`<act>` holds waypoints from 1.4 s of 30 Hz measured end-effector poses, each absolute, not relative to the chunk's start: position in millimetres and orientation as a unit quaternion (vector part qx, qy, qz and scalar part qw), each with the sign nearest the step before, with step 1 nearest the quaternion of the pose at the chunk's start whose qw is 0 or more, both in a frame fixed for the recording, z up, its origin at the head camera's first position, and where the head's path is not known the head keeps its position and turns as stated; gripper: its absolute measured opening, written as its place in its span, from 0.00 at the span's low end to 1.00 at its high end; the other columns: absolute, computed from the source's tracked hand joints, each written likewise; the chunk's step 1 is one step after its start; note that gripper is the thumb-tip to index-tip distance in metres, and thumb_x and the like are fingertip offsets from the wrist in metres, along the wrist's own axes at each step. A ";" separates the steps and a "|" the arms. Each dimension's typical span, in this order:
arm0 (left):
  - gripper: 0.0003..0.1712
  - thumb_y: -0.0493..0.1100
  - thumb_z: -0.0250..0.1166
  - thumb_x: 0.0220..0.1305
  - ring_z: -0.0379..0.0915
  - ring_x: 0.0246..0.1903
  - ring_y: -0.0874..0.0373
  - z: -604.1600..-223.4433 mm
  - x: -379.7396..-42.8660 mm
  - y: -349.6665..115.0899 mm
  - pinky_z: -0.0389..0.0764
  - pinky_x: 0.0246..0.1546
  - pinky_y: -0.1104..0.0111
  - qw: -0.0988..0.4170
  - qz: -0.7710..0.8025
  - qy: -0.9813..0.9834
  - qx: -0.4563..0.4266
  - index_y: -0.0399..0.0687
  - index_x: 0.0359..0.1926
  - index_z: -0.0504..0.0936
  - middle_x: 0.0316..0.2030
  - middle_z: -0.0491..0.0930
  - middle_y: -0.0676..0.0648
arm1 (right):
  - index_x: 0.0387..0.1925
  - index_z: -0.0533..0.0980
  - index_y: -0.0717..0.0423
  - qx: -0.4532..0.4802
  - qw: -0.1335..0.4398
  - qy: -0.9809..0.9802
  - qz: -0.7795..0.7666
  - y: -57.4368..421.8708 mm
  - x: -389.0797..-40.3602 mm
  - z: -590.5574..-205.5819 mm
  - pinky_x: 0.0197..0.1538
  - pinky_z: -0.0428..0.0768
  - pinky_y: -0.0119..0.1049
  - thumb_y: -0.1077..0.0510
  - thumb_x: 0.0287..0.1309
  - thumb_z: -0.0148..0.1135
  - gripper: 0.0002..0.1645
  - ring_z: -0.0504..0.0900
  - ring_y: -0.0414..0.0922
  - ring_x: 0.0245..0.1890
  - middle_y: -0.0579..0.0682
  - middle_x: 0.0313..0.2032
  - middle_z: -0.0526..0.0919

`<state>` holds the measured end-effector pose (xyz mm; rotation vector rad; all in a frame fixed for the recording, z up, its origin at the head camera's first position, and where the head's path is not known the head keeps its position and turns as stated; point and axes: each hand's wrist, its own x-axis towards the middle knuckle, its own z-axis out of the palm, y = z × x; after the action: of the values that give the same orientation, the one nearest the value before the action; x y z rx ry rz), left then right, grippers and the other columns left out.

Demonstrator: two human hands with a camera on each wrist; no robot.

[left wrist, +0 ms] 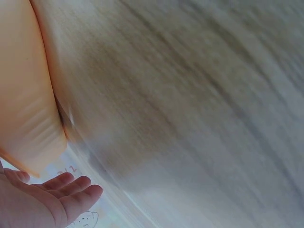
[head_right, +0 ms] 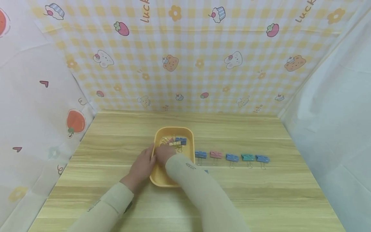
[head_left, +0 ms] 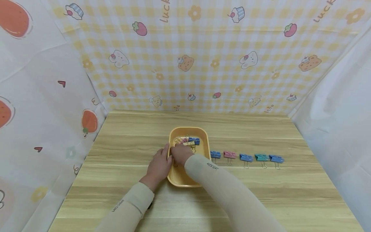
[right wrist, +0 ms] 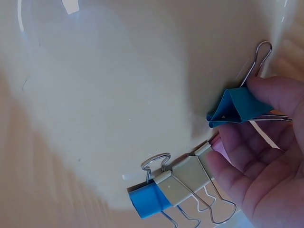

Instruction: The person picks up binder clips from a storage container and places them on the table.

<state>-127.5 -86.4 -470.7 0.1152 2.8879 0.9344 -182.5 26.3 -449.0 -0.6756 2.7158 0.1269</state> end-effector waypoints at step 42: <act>0.34 0.51 0.47 0.74 0.68 0.58 0.35 -477.0 -127.3 -86.9 0.73 0.53 0.44 0.038 0.295 0.954 0.041 0.47 0.75 0.53 0.62 0.67 0.32 | 0.57 0.75 0.52 -0.243 0.166 0.952 0.086 37.4 -176.3 -421.4 0.45 0.83 0.44 0.61 0.67 0.54 0.18 0.75 0.55 0.59 0.57 0.56 0.77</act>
<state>-127.3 -86.9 -477.0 0.1272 2.9254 0.9057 -176.3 37.4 -421.4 -0.6911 2.7108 0.2447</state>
